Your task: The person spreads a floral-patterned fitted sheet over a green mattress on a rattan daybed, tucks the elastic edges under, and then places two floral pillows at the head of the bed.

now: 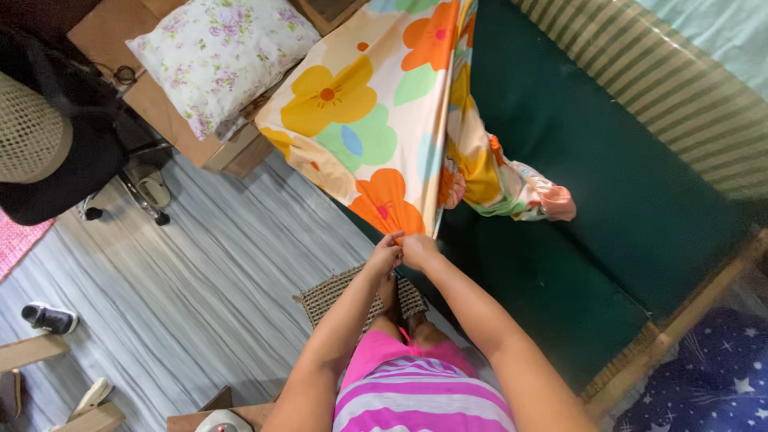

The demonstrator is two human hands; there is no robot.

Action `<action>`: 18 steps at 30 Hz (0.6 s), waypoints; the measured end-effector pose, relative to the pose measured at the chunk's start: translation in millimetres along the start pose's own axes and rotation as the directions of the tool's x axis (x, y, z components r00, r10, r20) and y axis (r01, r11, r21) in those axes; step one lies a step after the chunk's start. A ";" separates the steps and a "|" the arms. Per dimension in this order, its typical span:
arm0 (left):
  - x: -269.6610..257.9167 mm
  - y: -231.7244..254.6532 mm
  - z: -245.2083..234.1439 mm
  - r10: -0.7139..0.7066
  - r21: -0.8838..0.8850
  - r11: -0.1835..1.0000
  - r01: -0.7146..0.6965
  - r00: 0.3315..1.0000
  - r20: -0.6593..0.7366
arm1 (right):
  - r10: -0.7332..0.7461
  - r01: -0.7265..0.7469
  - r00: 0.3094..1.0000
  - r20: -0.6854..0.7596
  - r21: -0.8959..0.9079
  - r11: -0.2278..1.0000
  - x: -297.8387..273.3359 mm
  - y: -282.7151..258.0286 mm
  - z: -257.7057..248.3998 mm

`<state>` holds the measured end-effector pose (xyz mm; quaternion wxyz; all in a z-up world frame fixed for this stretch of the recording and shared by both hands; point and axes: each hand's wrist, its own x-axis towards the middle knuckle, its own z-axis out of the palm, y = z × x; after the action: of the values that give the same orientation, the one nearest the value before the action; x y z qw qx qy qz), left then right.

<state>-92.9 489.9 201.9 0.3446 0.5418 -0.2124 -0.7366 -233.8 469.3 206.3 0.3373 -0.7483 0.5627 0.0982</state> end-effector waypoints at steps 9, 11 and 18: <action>-16.8 -16.7 47.5 0.163 -0.426 0.861 -0.277 0.945 -0.284 | -0.274 0.282 0.911 -0.307 -0.020 0.959 -50.8 15.5 -20.9; -10.2 -19.0 59.9 0.219 -0.412 0.816 -0.406 0.876 -0.430 | -0.290 0.330 0.884 -0.367 0.050 0.943 -64.0 28.2 -19.1; -24.0 -44.1 74.6 0.145 -0.408 0.820 -0.402 0.834 -0.532 | -0.225 0.221 0.890 -0.398 -0.057 0.974 -125.6 99.3 -2.0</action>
<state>-171.4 532.8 211.3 0.6207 0.5594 0.0010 -0.5494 -368.1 551.7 234.8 0.2196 -0.8138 0.5299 -0.0938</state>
